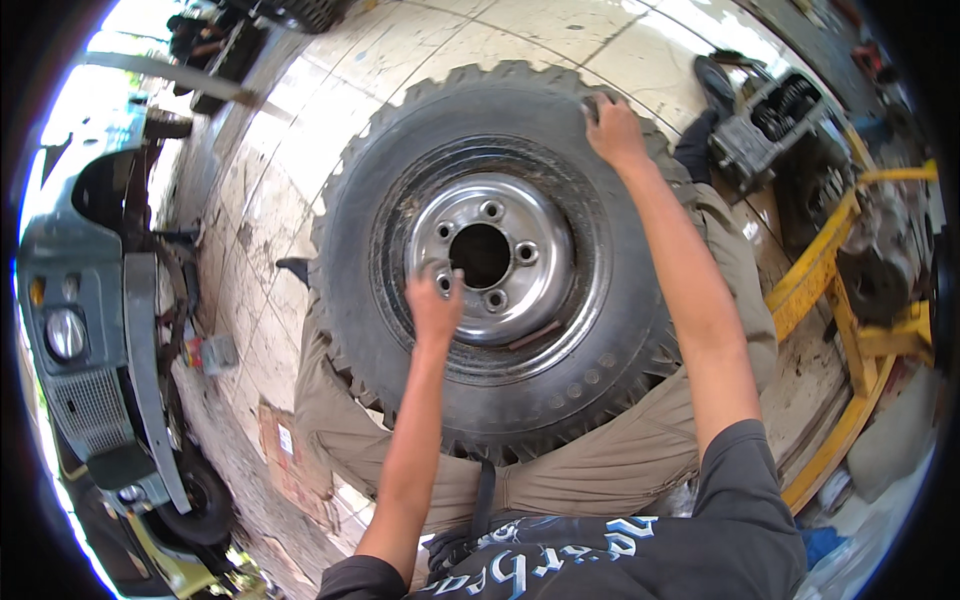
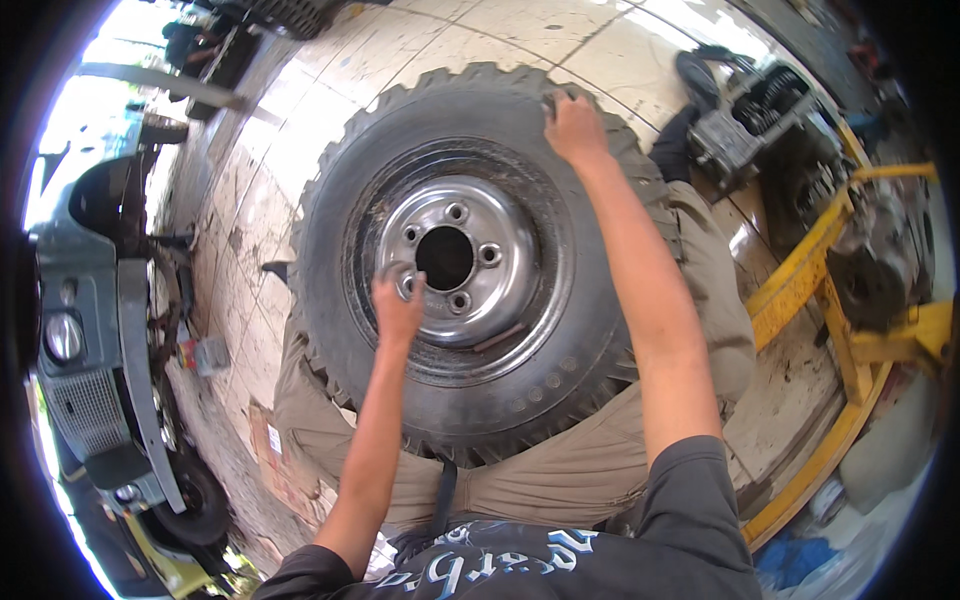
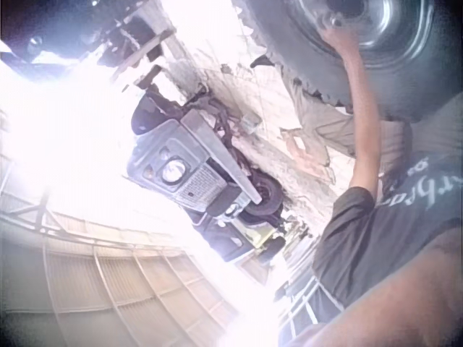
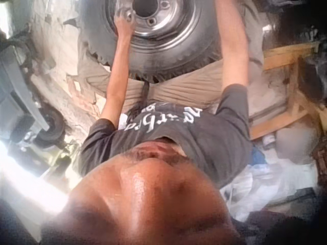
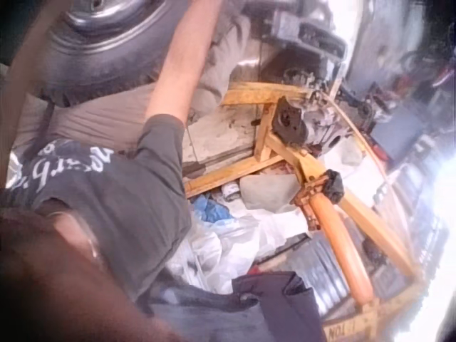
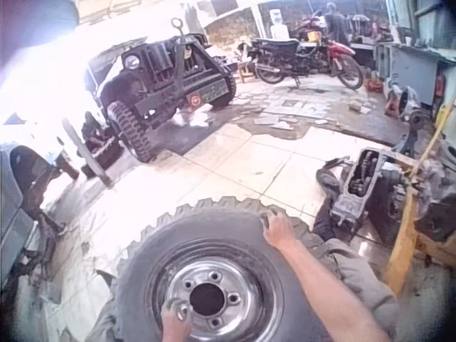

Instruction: The person sits on the floor and scrubs the sidewall of a large vehicle tire with a small brush. They repeatedly rub the brush against the rubber surface to remove dirt and grime.

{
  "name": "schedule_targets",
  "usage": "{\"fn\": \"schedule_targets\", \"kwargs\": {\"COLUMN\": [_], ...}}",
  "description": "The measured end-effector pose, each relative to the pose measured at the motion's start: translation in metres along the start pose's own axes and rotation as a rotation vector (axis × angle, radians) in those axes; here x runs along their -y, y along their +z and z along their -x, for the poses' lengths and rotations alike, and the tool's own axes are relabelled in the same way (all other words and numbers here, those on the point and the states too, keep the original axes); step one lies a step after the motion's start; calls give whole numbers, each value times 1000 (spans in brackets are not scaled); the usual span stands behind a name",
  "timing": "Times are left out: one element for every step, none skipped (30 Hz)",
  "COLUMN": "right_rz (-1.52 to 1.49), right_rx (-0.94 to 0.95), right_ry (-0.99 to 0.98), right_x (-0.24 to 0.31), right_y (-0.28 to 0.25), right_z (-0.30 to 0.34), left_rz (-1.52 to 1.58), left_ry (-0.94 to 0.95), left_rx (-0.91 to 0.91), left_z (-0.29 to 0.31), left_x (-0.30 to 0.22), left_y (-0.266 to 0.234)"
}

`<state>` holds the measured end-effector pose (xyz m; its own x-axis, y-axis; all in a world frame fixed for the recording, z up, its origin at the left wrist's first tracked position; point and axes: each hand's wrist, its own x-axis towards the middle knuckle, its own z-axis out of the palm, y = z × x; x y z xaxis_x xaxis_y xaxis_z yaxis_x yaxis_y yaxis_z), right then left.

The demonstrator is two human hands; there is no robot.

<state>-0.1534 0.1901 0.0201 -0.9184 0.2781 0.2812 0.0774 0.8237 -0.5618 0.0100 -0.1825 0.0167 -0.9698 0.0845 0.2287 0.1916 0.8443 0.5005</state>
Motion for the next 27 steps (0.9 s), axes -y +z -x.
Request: {"fn": "schedule_targets", "kwargs": {"right_rz": [23, 58, 89, 140, 203, 196, 190, 214, 241, 270, 224, 176, 128, 111, 95, 79, 135, 184, 234, 217, 200, 183, 200, 220, 240, 212, 184], "right_rx": [92, -19, -133, -5, 121, 141, 156, 197, 236, 273, 240, 211, 181, 177, 172, 167, 169, 172, 175, 170, 165, 161, 160, 149, 138, 125, 111], "right_ry": [-6, -108, -206, -159, -112, -103, -92, -78, -61, -41, -46, -49, -50, -53, -56, -57, -48, -39, -30, -28, -25, -22, -25, -27, -29, -41, -54], "right_x": [6, -13, -37, -40, -41, -38, -35, -37, -40, -44, -52, -59, -63, -65, -67, -69, -66, -60, -54, -55, -56, -57, -59, -58, -59, -58, -57], "right_y": [5, 20, 33, 40, 40, 41, 40, 39, 38, 37, 34, 33, 35, 34, 31, 29, 25, 26, 25, 23, 23, 22, 24, 26, 26, 28, 29], "right_z": [-7, -18, -34, -46, -56, -64, -72, -78, -84, -89, -92, -93, -93, -90, -86, -83, -82, -80, -78, -78, -79, -80, -77, -76, -75, -74, -73], "left_rz": [-105, -129, -306, -376, -436, -492, -488, -526, -562, -597, -664, -670, -676, -676, -673, -690, -701, -718, -724, -721, -718, -714, -728, -736, -744, -760, -777], "left_ry": [-31, -101, -264, -369, -473, -574, -640, -678, -712, -743, -727, -726, -724, -723, -706, -708, -703, -698, -691, -664, -638, -612, -624, -628, -632, -622, -613], "left_rx": [-120, -168, -162, -151, -134, -115, -29, -15, 2, 20, 31, 32, 33, 42, 25, 32, 36, 36, 32, 12, -7, -27, 14, 49, 84, 81, 79], "left_z": [4, 3, 4, 7, 4, -3, -11, -20, -31, -38, -38, -38, -39, -37, -38, -36, -37, -38, -37, -38, -39, -39, -39, -47, -53, -54, -54], "left_x": [24, 41, 58, 74, 88, 102, 118, 118, 108, 104, 109, 111, 114, 112, 111, 112, 114, 118, 121, 125, 130, 133, 131, 126, 123, 124, 125], "left_y": [-20, -36, -44, -55, -62, -68, -76, -76, -76, -73, -69, -67, -66, -63, -62, -62, -62, -62, -61, -59, -57, -54, -56, -59, -60, -60, -60]}}
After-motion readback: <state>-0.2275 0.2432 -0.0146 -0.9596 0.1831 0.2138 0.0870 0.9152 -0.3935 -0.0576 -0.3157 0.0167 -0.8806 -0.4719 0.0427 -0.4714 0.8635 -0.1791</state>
